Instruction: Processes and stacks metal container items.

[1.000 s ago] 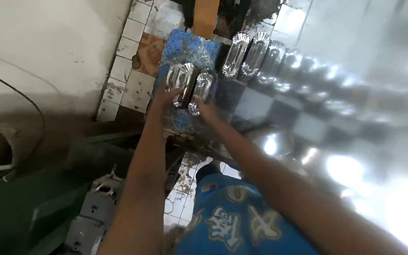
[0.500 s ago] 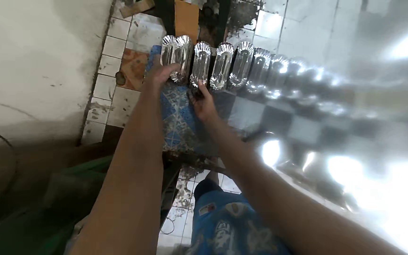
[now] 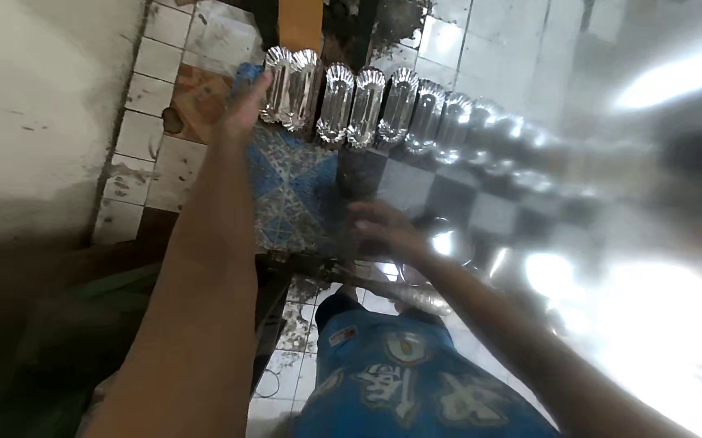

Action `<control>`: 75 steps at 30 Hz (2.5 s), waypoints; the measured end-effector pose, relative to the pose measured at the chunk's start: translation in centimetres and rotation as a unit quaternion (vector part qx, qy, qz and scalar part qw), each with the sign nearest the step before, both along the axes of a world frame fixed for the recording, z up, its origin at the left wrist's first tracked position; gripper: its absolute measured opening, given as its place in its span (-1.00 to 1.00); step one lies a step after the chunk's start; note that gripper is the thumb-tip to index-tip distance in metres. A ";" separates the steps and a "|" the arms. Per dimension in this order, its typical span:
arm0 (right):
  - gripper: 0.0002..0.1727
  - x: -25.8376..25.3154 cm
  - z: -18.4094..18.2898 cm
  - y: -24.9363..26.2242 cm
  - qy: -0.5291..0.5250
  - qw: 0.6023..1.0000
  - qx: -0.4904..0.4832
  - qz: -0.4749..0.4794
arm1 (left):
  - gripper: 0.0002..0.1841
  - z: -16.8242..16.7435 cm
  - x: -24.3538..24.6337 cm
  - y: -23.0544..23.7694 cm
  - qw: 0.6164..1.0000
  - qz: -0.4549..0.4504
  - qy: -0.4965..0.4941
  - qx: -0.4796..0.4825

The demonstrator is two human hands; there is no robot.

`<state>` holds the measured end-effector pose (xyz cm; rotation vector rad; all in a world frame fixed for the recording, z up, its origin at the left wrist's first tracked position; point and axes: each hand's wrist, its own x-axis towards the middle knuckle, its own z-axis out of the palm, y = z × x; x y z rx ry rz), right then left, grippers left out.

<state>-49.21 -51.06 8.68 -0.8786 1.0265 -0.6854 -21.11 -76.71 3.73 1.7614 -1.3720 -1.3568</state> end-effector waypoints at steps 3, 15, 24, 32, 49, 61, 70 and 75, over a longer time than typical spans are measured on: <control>-0.54 -4.7 3.3 3.8 0.083 0.994 -0.075 -0.016 | -0.22 0.2 -0.3 0.9 1.000 0.015 -0.014 -0.017; -0.03 -21.7 -1.0 9.5 0.518 0.756 -0.310 0.253 | 0.01 7.2 -15.3 26.8 0.905 -0.352 -0.156 -0.183; -0.17 -24.0 -2.9 12.6 0.453 0.797 -0.356 0.184 | -0.23 1.1 -27.2 36.3 0.845 -0.349 -0.384 -0.132; 0.08 -36.9 -1.6 22.7 0.552 0.791 -0.220 0.145 | -0.10 7.0 -32.9 37.8 0.840 -0.344 -0.391 -0.153; -0.41 -35.6 -7.6 22.7 0.677 0.698 -0.211 0.102 | -0.81 -0.4 -25.0 34.8 0.947 -0.290 -0.014 -0.136; -0.46 -37.5 -6.8 20.5 0.508 0.786 -0.318 0.151 | -0.61 1.7 -27.1 38.1 0.932 -0.288 -0.169 -0.140; -0.82 -43.4 -5.8 14.9 0.184 0.917 -0.241 0.258 | -0.66 13.1 -31.6 57.6 0.893 0.290 0.332 -0.087; -0.75 -43.7 -5.7 15.6 0.159 0.940 -0.192 0.231 | -0.67 13.2 -35.5 67.1 0.854 0.247 0.453 0.064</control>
